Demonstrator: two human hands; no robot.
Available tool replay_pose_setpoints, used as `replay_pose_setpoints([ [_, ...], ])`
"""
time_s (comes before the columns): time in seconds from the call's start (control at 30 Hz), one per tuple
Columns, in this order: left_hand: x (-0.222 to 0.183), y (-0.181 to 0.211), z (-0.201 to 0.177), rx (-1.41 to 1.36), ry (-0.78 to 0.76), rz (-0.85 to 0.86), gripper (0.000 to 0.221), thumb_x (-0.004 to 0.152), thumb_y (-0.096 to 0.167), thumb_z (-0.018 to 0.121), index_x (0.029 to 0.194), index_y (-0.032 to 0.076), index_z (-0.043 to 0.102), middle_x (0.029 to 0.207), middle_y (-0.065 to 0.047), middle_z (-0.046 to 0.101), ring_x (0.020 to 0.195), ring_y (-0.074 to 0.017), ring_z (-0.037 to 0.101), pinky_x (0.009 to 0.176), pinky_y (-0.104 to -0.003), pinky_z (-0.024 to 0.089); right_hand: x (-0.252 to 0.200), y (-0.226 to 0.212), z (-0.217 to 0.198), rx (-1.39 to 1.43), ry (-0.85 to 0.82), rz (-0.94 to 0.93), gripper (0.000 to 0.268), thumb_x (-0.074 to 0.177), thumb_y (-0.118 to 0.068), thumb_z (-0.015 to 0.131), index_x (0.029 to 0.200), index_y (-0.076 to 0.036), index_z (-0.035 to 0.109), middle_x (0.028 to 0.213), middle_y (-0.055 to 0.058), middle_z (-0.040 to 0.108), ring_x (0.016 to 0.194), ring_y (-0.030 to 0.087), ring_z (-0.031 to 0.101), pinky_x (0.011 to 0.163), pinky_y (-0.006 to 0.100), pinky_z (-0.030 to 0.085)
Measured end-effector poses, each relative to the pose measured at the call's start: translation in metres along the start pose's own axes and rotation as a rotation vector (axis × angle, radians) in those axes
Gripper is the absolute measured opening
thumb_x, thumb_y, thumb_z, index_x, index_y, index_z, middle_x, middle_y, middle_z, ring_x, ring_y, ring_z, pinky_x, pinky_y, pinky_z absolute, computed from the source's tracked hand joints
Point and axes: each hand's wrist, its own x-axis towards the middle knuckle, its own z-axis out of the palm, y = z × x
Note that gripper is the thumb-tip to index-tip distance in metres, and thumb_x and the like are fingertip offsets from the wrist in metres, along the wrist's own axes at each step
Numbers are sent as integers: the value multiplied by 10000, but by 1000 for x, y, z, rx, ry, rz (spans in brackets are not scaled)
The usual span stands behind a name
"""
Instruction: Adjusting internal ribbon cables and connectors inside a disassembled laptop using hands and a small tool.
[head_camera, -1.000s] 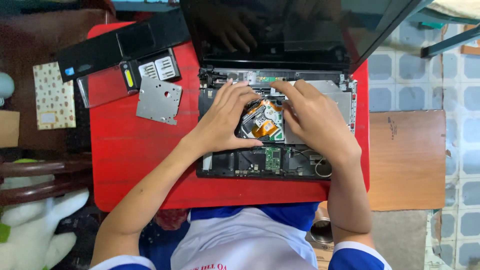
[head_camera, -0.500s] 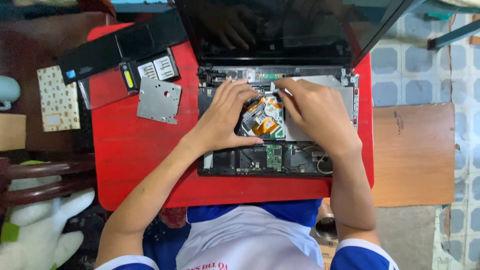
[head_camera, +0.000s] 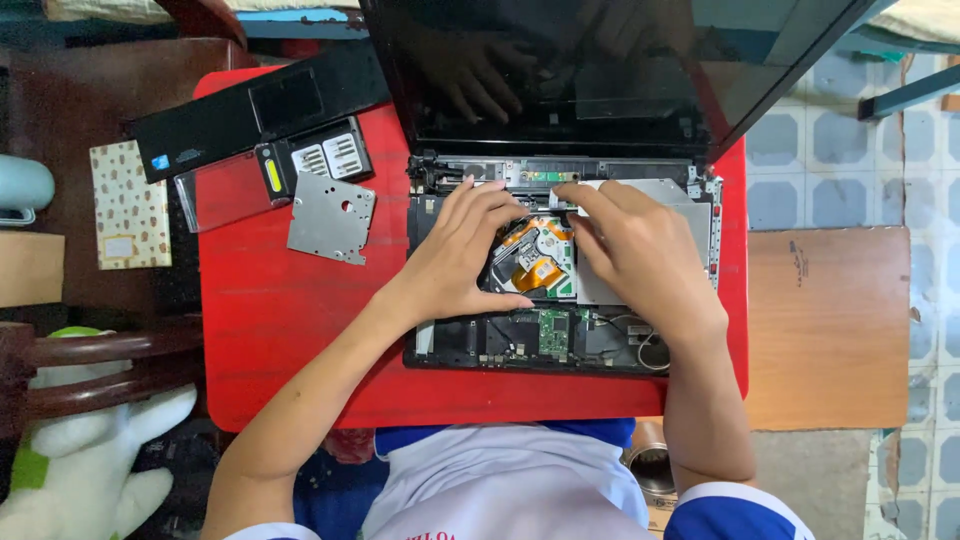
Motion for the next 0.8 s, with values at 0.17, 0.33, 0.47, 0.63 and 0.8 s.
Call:
replay_pose_setpoints([
  [0.17,0,0,0,12,-5,5,967,754,638,841,1438,92,430,1341,-154,490,1440,-408,373,1237,-626,169,5,1,2,42,29,-3,304,958,-82,696,1252,-156,722,740,30,619,685,230,660,639,328,560],
  [0.33,0,-1,5,24,14,12,964,741,653,830,1423,89,446,1323,-149,501,1422,-403,392,1231,-630,185,4,-4,-3,31,-11,-9,321,941,-74,660,1251,-142,705,744,57,585,686,265,654,634,371,565],
  [0.47,-1,-1,4,95,18,45,950,759,681,790,1426,95,451,1320,-141,495,1418,-395,390,1230,-621,190,7,2,5,110,9,15,343,919,-55,648,1245,-143,707,746,48,569,703,273,653,656,364,561],
  [0.63,-1,0,4,60,3,33,914,779,657,781,1422,99,449,1324,-142,490,1421,-410,381,1234,-626,176,8,7,4,151,18,27,337,908,-44,648,1226,-131,720,735,68,566,684,294,643,652,387,553],
  [0.8,2,-3,1,51,3,30,918,782,674,769,1420,98,448,1325,-148,490,1423,-416,376,1234,-629,168,11,8,1,140,14,23,335,917,-80,644,1239,-142,711,735,69,556,660,310,641,635,393,550],
])
